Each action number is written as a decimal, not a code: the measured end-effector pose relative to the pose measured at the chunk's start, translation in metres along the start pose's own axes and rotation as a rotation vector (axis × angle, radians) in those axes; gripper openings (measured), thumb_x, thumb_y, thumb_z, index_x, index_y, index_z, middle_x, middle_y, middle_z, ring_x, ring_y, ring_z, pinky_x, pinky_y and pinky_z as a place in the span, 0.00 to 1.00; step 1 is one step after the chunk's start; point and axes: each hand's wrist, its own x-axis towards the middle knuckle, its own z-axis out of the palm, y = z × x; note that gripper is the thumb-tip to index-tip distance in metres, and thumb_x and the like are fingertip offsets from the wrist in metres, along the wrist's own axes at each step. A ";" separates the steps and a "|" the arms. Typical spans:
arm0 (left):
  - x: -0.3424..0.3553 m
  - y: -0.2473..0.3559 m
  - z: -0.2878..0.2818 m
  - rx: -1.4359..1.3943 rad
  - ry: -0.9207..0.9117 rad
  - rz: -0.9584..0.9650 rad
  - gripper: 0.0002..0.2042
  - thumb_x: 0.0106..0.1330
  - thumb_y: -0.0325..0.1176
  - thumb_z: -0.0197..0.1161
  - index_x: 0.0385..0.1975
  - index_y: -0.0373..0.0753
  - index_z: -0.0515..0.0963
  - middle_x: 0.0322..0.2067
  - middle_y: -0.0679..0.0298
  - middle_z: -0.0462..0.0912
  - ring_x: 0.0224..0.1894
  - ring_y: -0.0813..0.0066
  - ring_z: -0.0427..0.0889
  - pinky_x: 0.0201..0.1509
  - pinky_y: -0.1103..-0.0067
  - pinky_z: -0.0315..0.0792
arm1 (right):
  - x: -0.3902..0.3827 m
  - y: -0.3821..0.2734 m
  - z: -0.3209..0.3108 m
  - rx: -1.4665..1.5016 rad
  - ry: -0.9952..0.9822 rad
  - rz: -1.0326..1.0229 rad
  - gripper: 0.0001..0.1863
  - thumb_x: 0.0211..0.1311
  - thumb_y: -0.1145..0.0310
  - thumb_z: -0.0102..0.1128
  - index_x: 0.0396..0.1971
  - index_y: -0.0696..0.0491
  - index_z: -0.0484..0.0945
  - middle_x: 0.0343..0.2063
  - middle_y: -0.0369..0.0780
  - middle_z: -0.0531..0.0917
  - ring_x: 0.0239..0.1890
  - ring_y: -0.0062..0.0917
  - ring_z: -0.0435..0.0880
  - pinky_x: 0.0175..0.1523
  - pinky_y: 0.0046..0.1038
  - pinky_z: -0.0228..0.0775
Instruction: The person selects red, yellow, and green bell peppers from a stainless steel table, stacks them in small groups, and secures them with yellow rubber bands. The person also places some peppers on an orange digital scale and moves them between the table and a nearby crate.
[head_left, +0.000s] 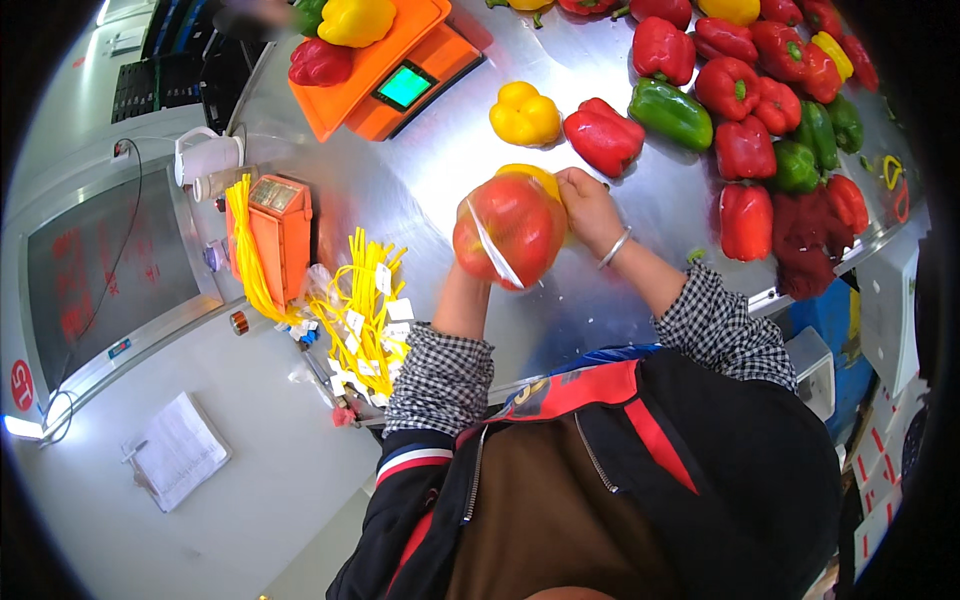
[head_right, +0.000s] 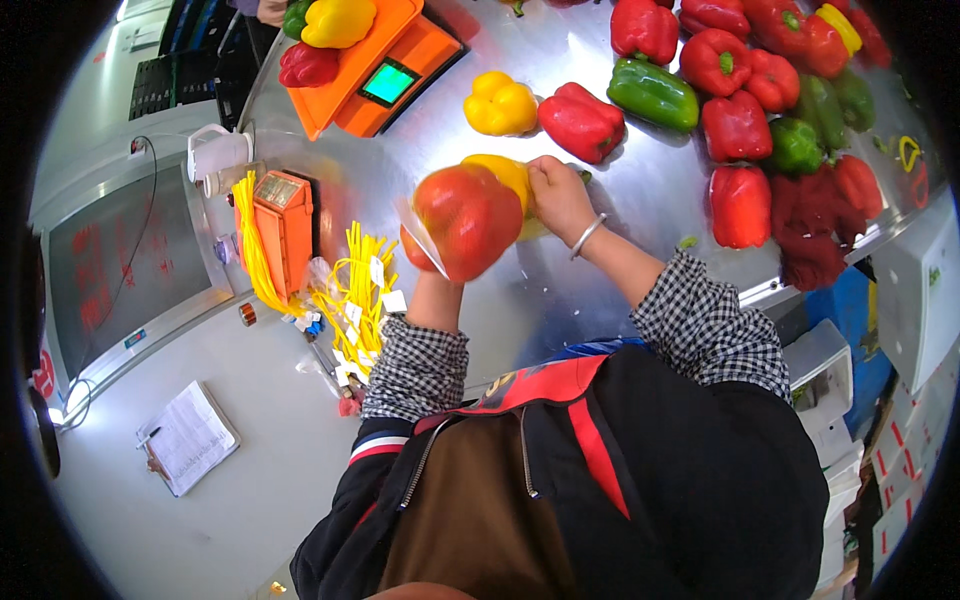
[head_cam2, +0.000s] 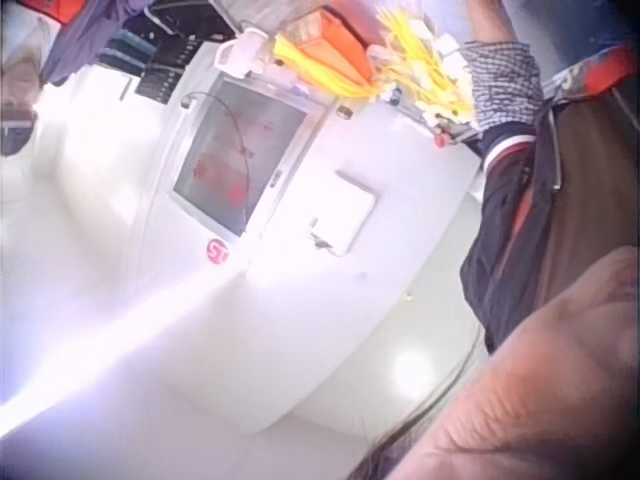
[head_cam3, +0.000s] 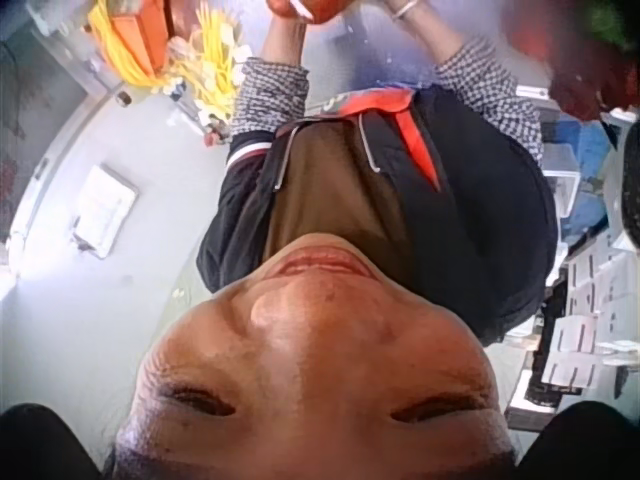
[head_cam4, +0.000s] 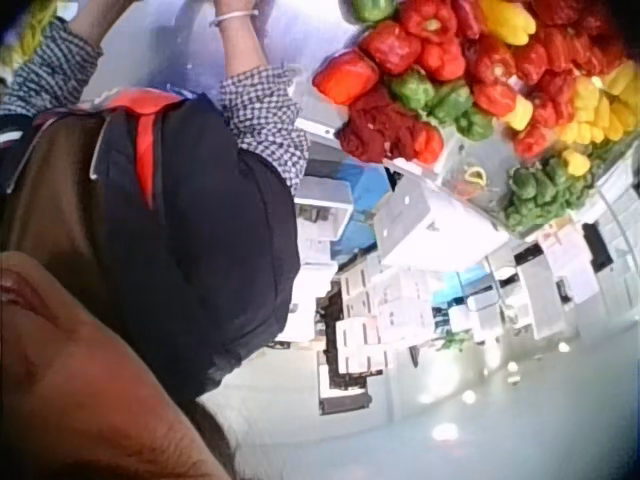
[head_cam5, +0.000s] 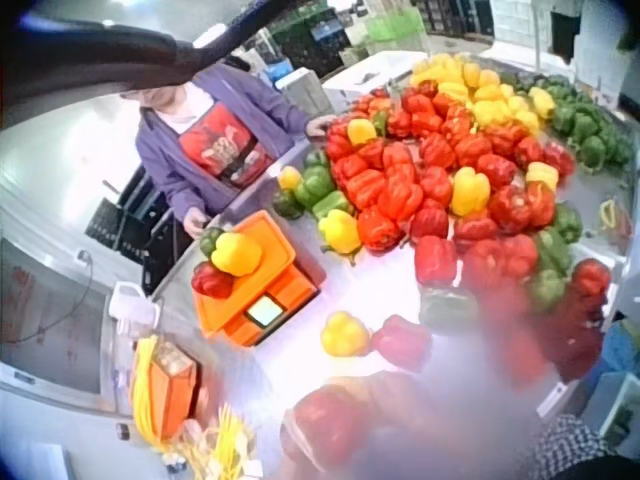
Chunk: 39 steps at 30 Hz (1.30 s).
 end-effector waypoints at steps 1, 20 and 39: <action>-0.002 0.000 0.001 -0.028 -0.025 -0.039 0.14 0.71 0.35 0.47 0.42 0.31 0.75 0.38 0.55 0.81 0.39 0.64 0.83 0.46 0.69 0.80 | 0.004 0.010 0.003 -0.030 0.023 -0.042 0.12 0.68 0.67 0.48 0.34 0.60 0.77 0.30 0.46 0.83 0.33 0.32 0.82 0.42 0.31 0.73; 0.006 0.023 -0.035 0.703 0.533 0.196 0.11 0.72 0.37 0.55 0.32 0.35 0.77 0.30 0.64 0.82 0.29 0.79 0.78 0.34 0.82 0.74 | 0.016 -0.024 0.021 -0.183 -0.194 -0.338 0.15 0.72 0.62 0.45 0.44 0.56 0.77 0.36 0.48 0.83 0.40 0.38 0.83 0.47 0.34 0.73; -0.228 0.099 0.104 2.309 -0.243 0.436 0.21 0.51 0.37 0.73 0.47 0.44 0.79 0.21 0.59 0.79 0.23 0.61 0.79 0.27 0.72 0.72 | -0.168 -0.227 0.018 -0.708 -0.810 -1.716 0.16 0.50 0.73 0.65 0.42 0.51 0.76 0.28 0.37 0.81 0.31 0.33 0.81 0.35 0.29 0.75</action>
